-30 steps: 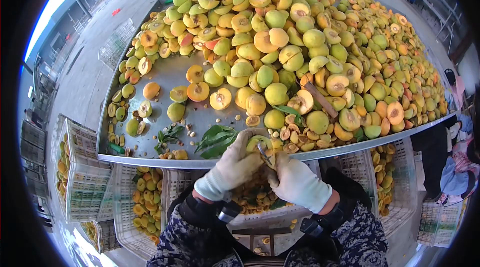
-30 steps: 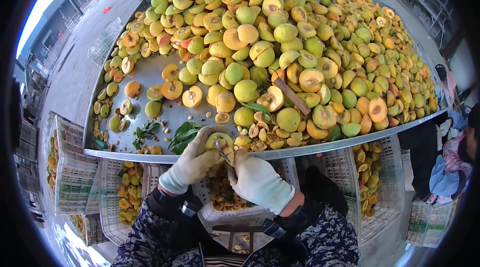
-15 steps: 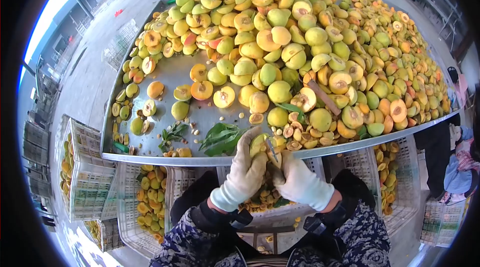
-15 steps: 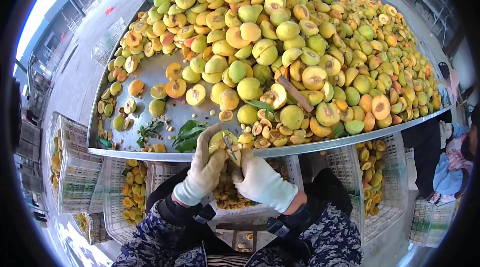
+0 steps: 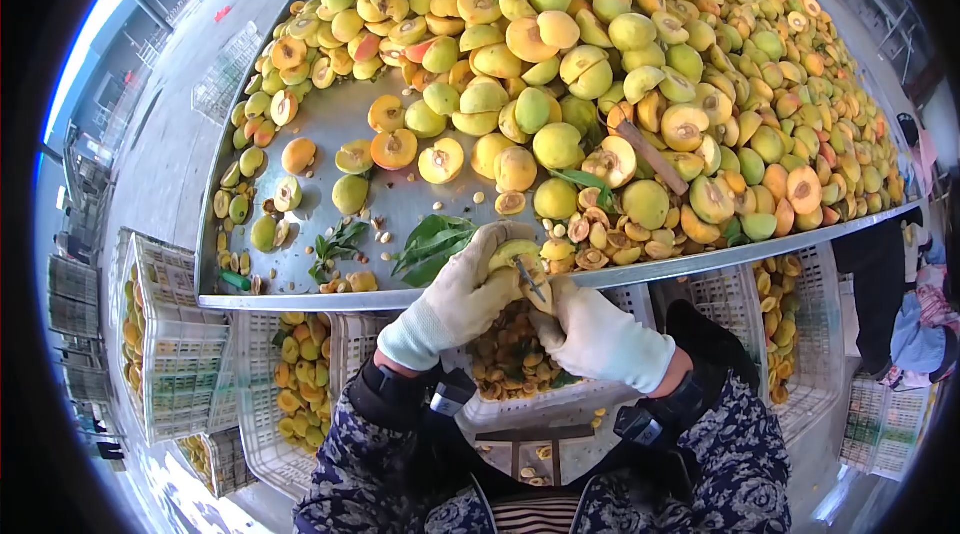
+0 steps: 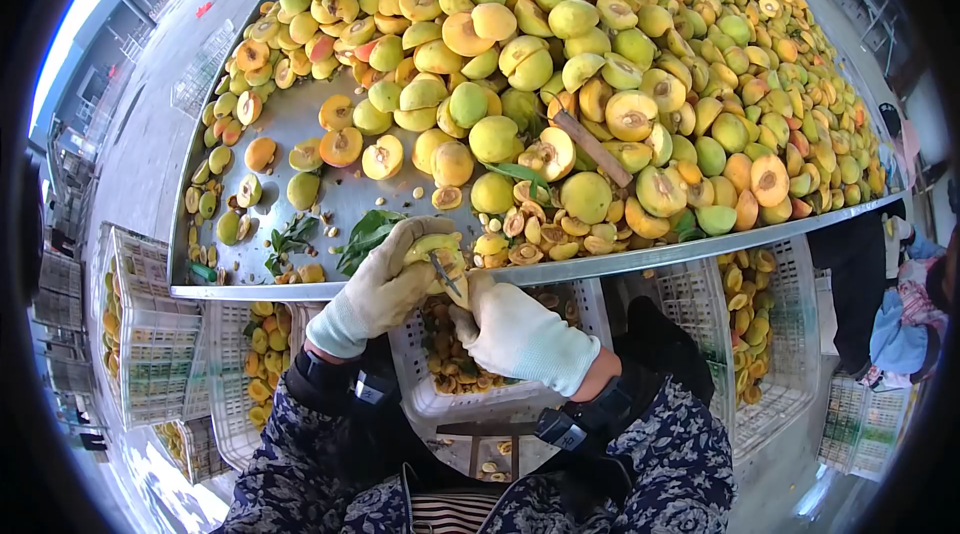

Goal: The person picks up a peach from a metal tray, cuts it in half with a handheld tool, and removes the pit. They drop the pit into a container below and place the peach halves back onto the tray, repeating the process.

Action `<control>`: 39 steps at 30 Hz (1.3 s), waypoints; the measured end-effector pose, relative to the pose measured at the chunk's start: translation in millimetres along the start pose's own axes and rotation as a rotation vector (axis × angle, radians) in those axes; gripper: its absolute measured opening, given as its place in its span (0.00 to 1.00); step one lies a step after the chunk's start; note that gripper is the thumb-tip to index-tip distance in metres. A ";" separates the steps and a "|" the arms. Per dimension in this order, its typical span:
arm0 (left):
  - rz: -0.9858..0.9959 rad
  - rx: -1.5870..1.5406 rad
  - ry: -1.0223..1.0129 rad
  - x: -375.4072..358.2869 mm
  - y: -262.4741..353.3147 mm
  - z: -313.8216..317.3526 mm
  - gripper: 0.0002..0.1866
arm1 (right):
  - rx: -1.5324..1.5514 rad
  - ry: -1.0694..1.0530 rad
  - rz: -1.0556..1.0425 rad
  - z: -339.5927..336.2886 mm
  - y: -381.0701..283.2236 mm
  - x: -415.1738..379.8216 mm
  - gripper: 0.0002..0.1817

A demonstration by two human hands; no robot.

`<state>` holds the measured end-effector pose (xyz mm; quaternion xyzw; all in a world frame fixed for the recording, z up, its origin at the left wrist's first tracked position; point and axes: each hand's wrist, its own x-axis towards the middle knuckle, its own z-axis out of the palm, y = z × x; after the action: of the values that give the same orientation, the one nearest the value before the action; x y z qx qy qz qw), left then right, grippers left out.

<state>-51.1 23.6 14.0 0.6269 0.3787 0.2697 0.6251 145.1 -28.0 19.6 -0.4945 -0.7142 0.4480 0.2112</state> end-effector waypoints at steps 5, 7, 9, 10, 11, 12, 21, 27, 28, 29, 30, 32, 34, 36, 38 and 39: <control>0.266 0.445 0.253 -4.2 -1.3 19.8 0.23 | 0.240 -0.069 -0.013 -1.0 7.1 3.5 0.15; 0.240 0.343 0.256 -6.8 -4.3 19.0 0.24 | 0.295 -0.105 -0.039 -1.9 7.0 3.2 0.16; 0.194 0.241 0.229 -6.2 -2.1 18.6 0.24 | 0.461 -0.192 0.104 -17.0 -14.6 0.9 0.16; 0.211 0.231 0.242 -6.4 2.2 21.3 0.24 | 0.624 -0.276 0.251 -22.2 -21.7 -0.2 0.16; 0.227 0.219 0.257 -6.9 4.3 22.9 0.24 | 0.625 -0.278 0.251 -19.8 -16.0 1.0 0.16; 0.223 0.220 0.257 -7.3 3.3 22.1 0.24 | 0.422 -0.206 0.090 -14.3 -4.9 2.1 0.15; 0.301 -0.061 0.165 -8.3 -1.8 26.4 0.26 | 0.857 -0.421 0.267 -24.1 -11.0 -6.6 0.18; 0.289 -0.053 0.085 -21.3 30.1 24.9 0.27 | 1.067 -0.420 0.294 -29.5 -31.4 -24.6 0.30; 0.339 -0.114 0.089 -24.2 29.1 29.3 0.28 | 1.152 -0.461 0.296 -25.8 -31.9 -29.0 0.30; 0.388 -0.173 0.089 -26.7 30.5 32.2 0.28 | 1.241 -0.501 0.297 -22.0 -35.6 -32.1 0.29; 0.340 -0.151 0.106 -32.0 37.5 33.3 0.28 | 1.279 -0.498 0.331 -24.7 -46.5 -38.2 0.27; 0.395 -0.185 0.153 -37.1 41.6 39.7 0.27 | 1.385 -0.522 0.298 -22.6 -49.9 -44.0 0.25; 0.417 -0.176 0.192 -40.3 51.0 42.7 0.26 | 1.470 -0.485 0.271 -21.4 -59.9 -49.4 0.22; 0.386 -0.065 0.211 -44.2 61.8 43.8 0.27 | 1.595 -0.535 0.195 -12.4 -59.2 -52.5 0.20; 0.392 -0.122 0.247 -49.0 68.3 49.9 0.27 | 1.829 -0.602 0.070 1.2 -62.7 -55.2 0.16; 0.385 -0.185 0.266 -51.9 71.8 54.2 0.26 | 1.809 -0.613 0.075 7.6 -66.2 -57.5 0.16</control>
<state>-26.7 -45.1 88.0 0.5866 0.3047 0.4976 0.5616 129.5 -90.0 80.1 -0.0275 -0.1050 0.9469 0.3025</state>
